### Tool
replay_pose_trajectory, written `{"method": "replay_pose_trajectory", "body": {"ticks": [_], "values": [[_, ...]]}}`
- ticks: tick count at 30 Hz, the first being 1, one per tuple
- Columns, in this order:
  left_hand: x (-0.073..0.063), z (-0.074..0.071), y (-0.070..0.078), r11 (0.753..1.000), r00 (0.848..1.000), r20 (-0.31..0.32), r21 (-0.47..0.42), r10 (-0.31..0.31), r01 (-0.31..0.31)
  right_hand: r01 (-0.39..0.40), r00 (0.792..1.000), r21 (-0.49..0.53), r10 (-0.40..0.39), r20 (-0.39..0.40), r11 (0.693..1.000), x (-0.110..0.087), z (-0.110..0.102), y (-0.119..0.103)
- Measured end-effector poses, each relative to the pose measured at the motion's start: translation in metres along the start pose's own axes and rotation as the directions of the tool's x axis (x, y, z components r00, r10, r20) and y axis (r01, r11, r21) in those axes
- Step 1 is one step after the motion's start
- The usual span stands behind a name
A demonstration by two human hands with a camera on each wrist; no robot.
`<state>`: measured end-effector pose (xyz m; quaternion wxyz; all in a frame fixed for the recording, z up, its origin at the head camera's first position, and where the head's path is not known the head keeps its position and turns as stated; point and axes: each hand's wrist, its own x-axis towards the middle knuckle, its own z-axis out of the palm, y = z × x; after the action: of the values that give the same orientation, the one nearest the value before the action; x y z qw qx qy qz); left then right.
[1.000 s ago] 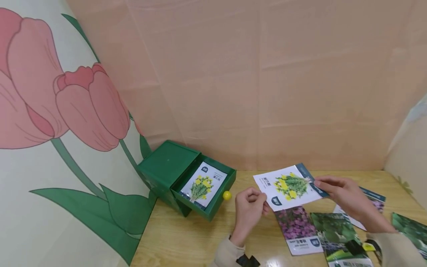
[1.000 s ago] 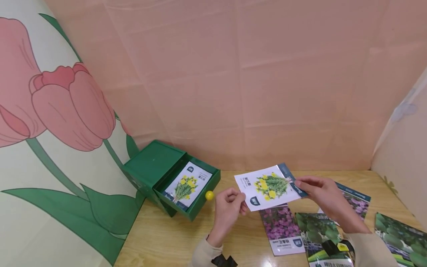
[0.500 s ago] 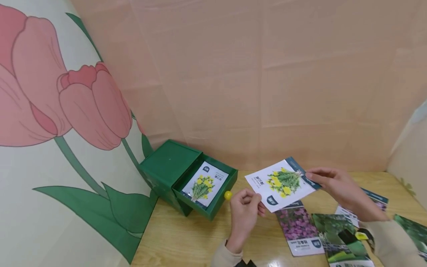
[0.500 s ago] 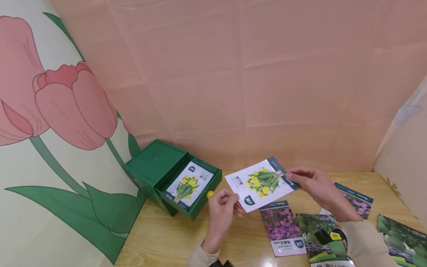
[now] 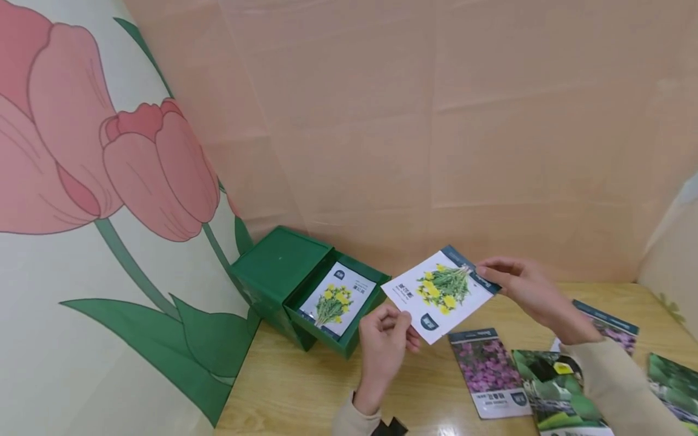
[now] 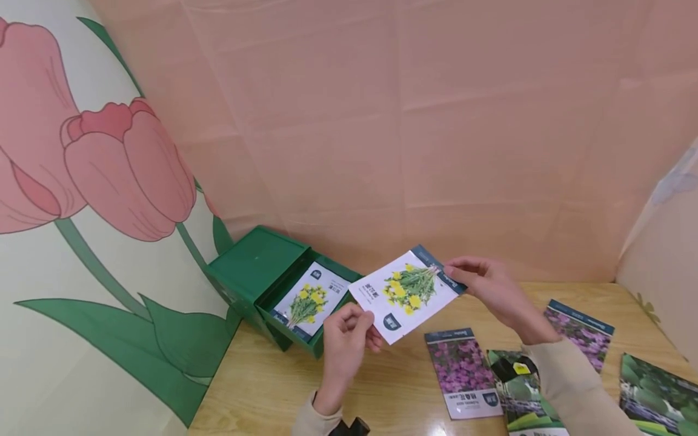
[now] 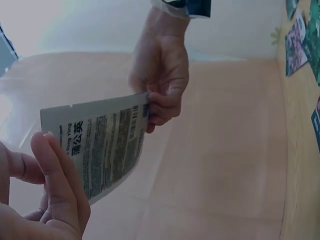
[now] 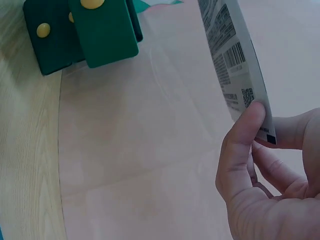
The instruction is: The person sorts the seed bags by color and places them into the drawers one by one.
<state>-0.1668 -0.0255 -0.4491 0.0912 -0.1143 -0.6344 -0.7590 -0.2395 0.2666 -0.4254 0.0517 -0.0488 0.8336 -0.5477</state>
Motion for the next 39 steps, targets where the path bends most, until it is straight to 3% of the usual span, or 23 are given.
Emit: {"method": "replay_pose_trajectory", "body": {"ticks": [17,29,39], "values": [[-0.002,-0.029,0.01,0.998,1.0,-0.025,0.061,-0.001,0.003,0.058,0.998,0.049,-0.058,0.018,0.997,0.023,0.021,-0.033],[-0.003,-0.047,0.013,0.992,0.995,-0.102,0.123,-0.015,0.027,0.064,0.997,0.094,-0.067,0.028,0.993,0.039,0.041,-0.046],[-0.004,-0.058,0.013,0.988,0.986,-0.163,0.142,-0.034,0.058,0.113,0.991,0.112,-0.119,0.056,0.987,0.049,0.061,-0.052]]}}
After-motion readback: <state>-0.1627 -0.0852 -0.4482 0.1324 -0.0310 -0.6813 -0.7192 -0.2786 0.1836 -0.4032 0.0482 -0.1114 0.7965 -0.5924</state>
